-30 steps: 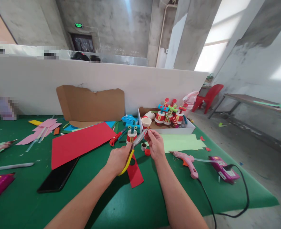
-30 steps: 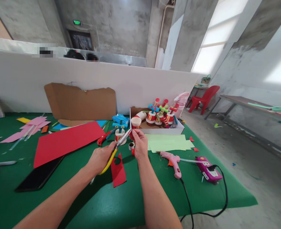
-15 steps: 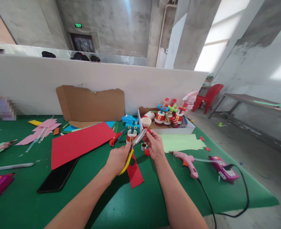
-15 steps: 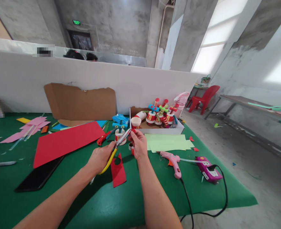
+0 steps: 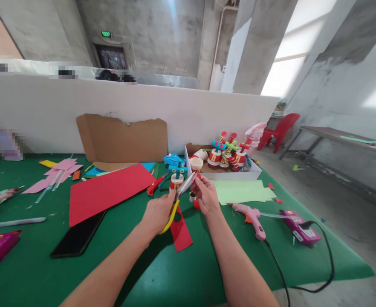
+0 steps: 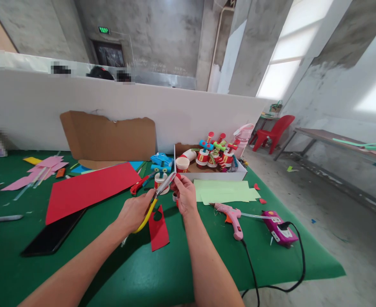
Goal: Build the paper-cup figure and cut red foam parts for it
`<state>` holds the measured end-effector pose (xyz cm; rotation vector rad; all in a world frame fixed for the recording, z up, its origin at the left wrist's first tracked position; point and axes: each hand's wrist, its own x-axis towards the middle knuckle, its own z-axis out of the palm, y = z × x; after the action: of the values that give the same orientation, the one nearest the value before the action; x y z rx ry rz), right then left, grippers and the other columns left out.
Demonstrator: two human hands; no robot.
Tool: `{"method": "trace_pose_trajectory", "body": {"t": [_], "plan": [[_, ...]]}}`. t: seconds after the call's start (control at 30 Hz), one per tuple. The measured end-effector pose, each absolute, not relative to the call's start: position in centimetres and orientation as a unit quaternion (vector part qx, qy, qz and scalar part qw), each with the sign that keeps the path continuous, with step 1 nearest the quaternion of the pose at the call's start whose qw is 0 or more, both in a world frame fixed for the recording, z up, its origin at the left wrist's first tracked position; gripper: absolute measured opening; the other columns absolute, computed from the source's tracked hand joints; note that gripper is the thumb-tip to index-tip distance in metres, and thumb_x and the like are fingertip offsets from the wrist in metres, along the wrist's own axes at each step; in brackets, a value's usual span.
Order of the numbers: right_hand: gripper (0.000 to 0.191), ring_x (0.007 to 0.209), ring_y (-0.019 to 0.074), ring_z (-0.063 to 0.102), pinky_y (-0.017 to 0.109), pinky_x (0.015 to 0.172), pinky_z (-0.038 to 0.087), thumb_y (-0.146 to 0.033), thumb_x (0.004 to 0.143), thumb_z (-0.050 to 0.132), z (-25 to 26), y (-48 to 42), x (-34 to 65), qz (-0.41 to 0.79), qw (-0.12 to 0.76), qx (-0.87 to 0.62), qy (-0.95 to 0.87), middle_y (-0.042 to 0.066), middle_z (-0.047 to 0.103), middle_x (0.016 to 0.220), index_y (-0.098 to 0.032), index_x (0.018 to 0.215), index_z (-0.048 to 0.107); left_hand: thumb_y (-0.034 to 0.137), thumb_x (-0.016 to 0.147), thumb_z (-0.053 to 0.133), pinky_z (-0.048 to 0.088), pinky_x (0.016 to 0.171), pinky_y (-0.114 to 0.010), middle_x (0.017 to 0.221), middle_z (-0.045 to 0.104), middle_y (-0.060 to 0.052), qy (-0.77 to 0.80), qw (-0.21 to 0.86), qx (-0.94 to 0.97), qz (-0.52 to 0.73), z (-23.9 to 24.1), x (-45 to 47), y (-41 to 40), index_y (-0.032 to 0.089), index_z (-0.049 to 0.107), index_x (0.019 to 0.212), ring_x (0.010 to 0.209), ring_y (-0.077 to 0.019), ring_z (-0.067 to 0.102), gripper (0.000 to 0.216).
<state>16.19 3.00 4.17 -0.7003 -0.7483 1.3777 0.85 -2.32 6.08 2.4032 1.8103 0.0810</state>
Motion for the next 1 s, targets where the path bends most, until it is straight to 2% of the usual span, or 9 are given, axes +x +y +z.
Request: {"method": "trace_pose_trajectory", "body": {"t": [0.33, 0.63, 1.0], "plan": [[0.028, 0.051, 0.0056, 0.051, 0.017, 0.050, 0.044, -0.036, 0.059, 0.084, 3.63, 3.05, 15.97, 0.624, 0.643, -0.306, -0.322, -0.005, 0.059, 0.058, -0.019, 0.073, 0.067, 0.024, 0.093, 0.035, 0.053, 0.071, -0.038, 0.105, 0.065, -0.013, 0.604, 0.071, 0.793, 0.028, 5.90, 0.82, -2.23, 0.017, 0.042, 0.120, 0.090, -0.0285, 0.069, 0.029], [0.032, 0.052, 0.0051, 0.051, 0.016, 0.051, 0.045, -0.038, 0.053, 0.087, 3.64, 3.06, 15.89, 0.636, 0.640, -0.298, -0.311, -0.006, 0.058, 0.057, -0.019, 0.071, 0.067, 0.024, 0.093, 0.034, 0.052, 0.071, -0.037, 0.110, 0.065, -0.014, 0.605, 0.070, 0.793, 0.031, 5.77, 0.89, -2.19, 0.017, 0.041, 0.121, 0.092, -0.0284, 0.069, 0.029], [0.033, 0.051, 0.0057, 0.051, 0.017, 0.051, 0.044, -0.038, 0.054, 0.086, 3.76, 3.02, 15.95, 0.637, 0.634, -0.307, -0.314, -0.006, 0.058, 0.055, -0.018, 0.071, 0.067, 0.022, 0.091, 0.036, 0.053, 0.069, -0.037, 0.104, 0.065, -0.012, 0.606, 0.056, 0.793, 0.021, 5.21, 0.87, -1.93, 0.018, 0.042, 0.121, 0.087, -0.0291, 0.069, 0.031]]}}
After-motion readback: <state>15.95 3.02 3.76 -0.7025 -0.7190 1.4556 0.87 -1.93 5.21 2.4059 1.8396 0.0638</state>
